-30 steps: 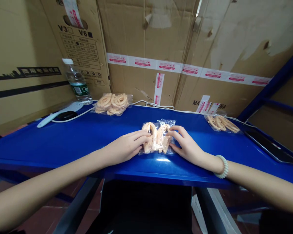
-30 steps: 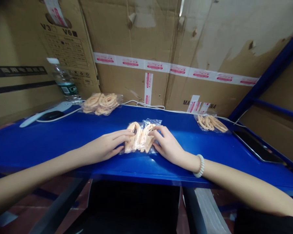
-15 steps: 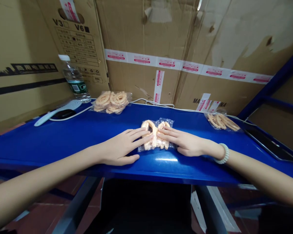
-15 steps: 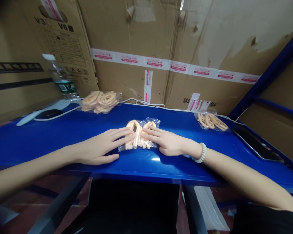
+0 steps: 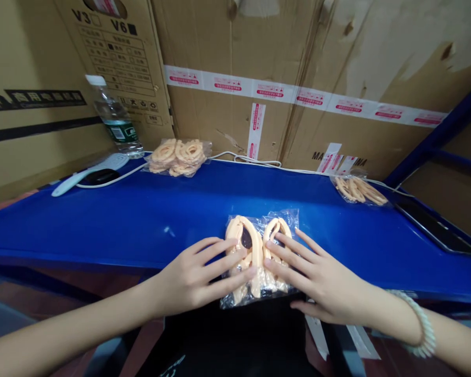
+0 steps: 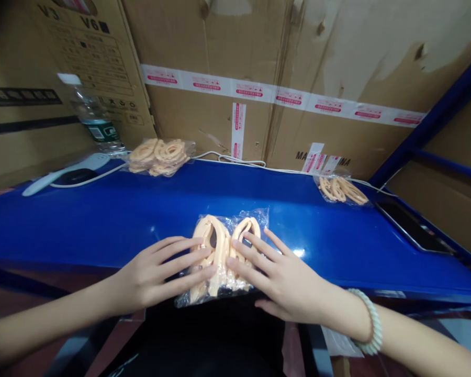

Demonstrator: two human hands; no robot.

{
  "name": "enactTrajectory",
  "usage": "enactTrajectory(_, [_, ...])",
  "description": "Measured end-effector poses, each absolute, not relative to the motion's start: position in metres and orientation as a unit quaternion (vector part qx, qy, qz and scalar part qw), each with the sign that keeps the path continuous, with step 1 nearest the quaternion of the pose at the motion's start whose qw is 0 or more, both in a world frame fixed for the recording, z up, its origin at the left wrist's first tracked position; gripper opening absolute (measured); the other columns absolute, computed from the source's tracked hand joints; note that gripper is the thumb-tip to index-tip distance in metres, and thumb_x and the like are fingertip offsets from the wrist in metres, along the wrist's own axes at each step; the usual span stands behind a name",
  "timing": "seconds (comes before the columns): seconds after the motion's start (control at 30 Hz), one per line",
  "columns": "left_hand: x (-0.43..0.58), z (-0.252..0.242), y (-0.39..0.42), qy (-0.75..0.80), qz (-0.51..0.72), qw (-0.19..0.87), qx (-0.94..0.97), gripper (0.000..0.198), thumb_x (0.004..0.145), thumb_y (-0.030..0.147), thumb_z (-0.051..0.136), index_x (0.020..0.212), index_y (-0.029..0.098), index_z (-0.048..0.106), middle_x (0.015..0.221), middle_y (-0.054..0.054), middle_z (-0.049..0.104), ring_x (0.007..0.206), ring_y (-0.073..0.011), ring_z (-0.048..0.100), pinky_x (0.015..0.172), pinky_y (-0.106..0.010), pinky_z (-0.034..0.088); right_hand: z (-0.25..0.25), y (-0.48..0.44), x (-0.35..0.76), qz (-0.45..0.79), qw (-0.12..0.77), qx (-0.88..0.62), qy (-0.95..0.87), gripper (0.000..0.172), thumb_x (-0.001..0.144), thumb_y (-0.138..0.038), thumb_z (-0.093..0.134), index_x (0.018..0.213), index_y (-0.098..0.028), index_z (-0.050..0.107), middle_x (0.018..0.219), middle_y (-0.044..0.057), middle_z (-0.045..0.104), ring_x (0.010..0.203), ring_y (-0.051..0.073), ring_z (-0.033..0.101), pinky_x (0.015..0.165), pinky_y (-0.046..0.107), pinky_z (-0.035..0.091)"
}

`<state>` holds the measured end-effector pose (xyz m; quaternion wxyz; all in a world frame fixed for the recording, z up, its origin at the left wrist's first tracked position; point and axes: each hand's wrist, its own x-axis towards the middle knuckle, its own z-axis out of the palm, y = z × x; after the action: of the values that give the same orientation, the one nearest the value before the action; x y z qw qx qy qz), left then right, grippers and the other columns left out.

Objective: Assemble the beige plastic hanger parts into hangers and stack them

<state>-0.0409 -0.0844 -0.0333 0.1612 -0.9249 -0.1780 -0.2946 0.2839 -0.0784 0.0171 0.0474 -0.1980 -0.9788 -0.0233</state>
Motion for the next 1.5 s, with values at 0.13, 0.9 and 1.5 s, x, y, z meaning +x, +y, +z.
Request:
enactTrajectory(0.13, [-0.025,-0.047,-0.086,-0.155,-0.361,0.219,-0.893,0.038,0.094,0.015,0.065,0.132,0.022,0.065,0.12,-0.011,0.074,0.117,-0.031,0.068,0.084,-0.043,0.064,0.005,-0.085,0.29,-0.11,0.113,-0.178,-0.971,0.061,0.098,-0.015,0.056,0.157,-0.022,0.041,0.157,0.012,0.048,0.152,0.031,0.033,0.124,0.06,0.027])
enactTrajectory(0.9, [0.07,0.047,0.008,-0.236,-0.375,-0.198,-0.874,0.029,0.093,0.037,0.066,0.076,0.013,0.068,0.064,0.0,0.065,0.055,-0.011,0.056,0.053,-0.022,0.046,0.04,-0.044,0.335,0.146,0.433,-0.409,-0.789,0.032,0.103,-0.046,0.052,0.089,-0.02,0.064,0.087,0.005,0.066,0.074,0.019,0.062,0.066,0.032,0.054])
enactTrajectory(1.5, [0.324,0.062,0.184,-0.392,-0.311,-0.65,-0.572,0.018,0.095,0.022,0.07,0.109,0.012,0.067,0.088,-0.01,0.077,0.076,-0.0141,0.072,0.079,-0.026,0.06,0.103,0.14,0.522,0.217,0.311,-0.749,-0.544,0.015,0.094,-0.028,0.071,0.088,-0.014,0.072,0.092,0.012,0.076,0.078,0.02,0.072,0.071,0.028,0.06])
